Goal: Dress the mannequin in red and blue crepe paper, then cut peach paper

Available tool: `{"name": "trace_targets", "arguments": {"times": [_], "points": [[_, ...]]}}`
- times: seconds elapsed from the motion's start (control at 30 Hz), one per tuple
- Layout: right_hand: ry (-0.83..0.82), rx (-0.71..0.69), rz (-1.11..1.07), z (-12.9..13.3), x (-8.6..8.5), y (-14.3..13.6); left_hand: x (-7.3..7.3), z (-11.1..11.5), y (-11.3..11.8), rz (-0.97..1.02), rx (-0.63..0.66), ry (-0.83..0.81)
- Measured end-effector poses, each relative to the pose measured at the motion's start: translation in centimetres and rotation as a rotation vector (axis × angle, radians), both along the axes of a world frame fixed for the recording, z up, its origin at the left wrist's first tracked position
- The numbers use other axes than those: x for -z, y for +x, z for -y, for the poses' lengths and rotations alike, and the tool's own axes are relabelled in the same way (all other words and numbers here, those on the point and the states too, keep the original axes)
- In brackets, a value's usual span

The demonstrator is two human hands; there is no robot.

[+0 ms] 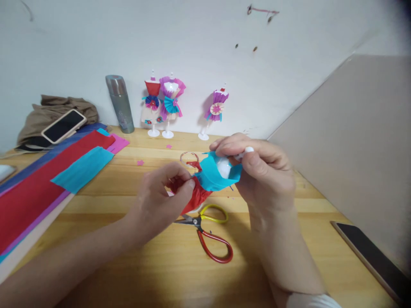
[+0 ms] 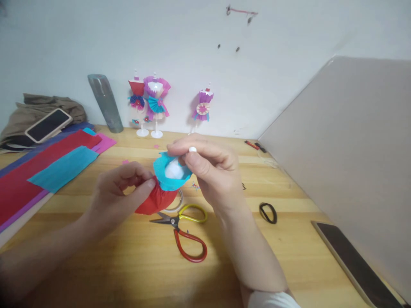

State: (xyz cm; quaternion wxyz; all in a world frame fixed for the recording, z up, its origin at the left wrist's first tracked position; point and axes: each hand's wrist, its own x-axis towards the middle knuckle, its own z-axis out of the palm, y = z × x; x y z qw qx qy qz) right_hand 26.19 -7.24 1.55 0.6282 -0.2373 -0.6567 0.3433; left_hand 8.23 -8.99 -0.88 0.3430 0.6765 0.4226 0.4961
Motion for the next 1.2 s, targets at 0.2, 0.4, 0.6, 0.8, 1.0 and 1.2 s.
{"name": "trace_targets", "arguments": {"times": [0.2, 0.4, 0.6, 0.8, 1.0, 1.2], "points": [[0.034, -0.022, 0.012, 0.0, 0.0, 0.0, -0.4, -0.4, 0.4, 0.026, 0.024, -0.06], [0.026, -0.018, 0.031, 0.1, 0.0, 0.0, -0.2, -0.5, 0.4, 0.041, 0.038, -0.119], [0.021, -0.029, 0.026, 0.2, -0.1, 0.1, -0.5, -0.9, 0.5, 0.082, 0.121, -0.221], [0.021, -0.049, 0.009, 0.2, -0.1, 0.1, -0.8, -1.3, 0.2, 0.097, 0.179, -0.265], [0.023, -0.061, 0.001, 0.1, -0.1, 0.0, -1.1, -1.8, 0.0, 0.097, 0.207, -0.305], [0.019, -0.042, 0.011, 0.1, -0.1, 0.0, -1.1, -2.7, -0.2, 0.176, 0.335, -0.466]]}}
